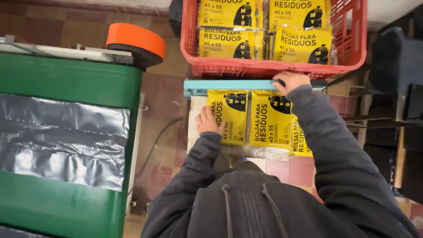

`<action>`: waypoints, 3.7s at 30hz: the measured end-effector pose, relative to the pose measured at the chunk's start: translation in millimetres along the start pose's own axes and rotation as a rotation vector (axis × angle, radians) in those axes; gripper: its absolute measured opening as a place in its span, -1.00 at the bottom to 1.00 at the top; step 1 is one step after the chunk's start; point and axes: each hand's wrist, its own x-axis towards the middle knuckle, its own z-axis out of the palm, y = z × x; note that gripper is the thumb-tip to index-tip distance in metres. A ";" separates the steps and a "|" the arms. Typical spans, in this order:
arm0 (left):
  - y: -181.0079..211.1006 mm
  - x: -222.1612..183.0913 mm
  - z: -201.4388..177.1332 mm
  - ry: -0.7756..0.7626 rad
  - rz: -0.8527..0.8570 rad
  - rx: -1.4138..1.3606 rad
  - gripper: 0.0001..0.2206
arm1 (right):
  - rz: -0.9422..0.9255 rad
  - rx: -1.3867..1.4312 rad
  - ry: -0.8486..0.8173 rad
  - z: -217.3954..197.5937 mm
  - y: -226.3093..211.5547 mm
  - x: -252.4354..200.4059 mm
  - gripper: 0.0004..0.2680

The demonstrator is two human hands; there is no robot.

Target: Folding plastic garbage bags and placing them into individual retail packages.

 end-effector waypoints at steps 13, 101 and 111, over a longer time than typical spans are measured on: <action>-38.0 46.2 37.6 -0.358 -0.230 -0.340 -0.62 | 0.970 0.376 0.197 164.2 32.2 -156.9 -0.28; -539.6 -128.2 -308.0 0.774 -0.735 -0.307 -0.67 | -0.650 0.560 -0.268 218.9 -773.9 331.7 -0.72; -529.3 -148.8 -328.2 0.733 -0.892 -0.524 -0.75 | -0.938 -0.096 -0.580 252.9 -936.6 375.5 -0.43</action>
